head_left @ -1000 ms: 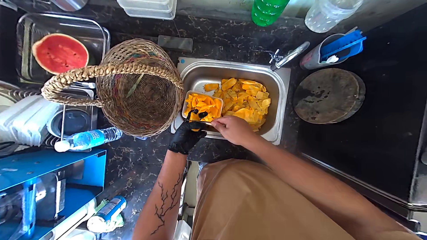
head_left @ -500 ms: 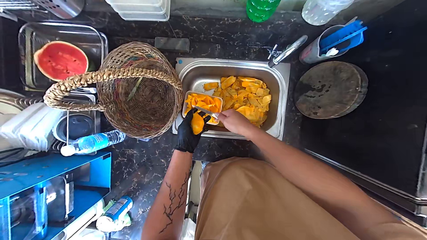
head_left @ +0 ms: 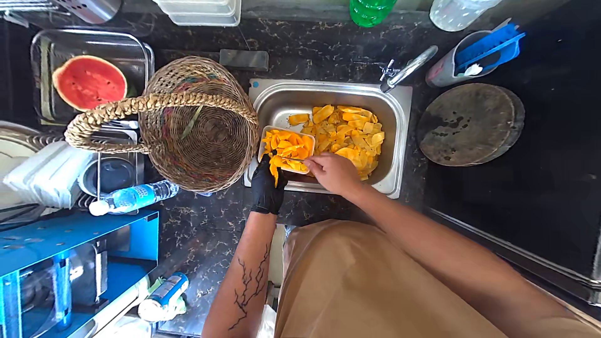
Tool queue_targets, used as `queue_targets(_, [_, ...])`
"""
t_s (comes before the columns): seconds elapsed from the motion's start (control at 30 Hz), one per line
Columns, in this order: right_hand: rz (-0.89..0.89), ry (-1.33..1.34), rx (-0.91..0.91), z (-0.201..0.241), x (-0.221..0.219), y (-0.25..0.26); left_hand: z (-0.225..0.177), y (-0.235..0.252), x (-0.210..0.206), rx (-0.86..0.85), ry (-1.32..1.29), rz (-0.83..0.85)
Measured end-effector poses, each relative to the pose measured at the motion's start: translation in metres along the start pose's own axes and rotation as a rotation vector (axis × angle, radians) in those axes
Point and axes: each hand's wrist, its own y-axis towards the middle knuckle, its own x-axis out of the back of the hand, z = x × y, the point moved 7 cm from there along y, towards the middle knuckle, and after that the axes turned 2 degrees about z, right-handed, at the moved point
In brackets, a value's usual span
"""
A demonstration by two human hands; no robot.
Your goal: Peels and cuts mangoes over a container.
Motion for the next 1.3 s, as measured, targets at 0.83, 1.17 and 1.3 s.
queue_targets(0.83, [-0.01,-0.032,-0.025,0.027,-0.005,-0.012,-0.003,-0.017,-0.018,0.016,-0.361,0.415])
queue_targets(1.17, [0.245,0.027,-0.274,0.028,-0.025,0.001,0.014,-0.002,-0.005,-0.065,-0.444,0.251])
queue_targets(1.3, [-0.026,-0.176,-0.24,0.033,0.01,0.005,-0.002,-0.007,0.012,-0.173,-0.252,0.09])
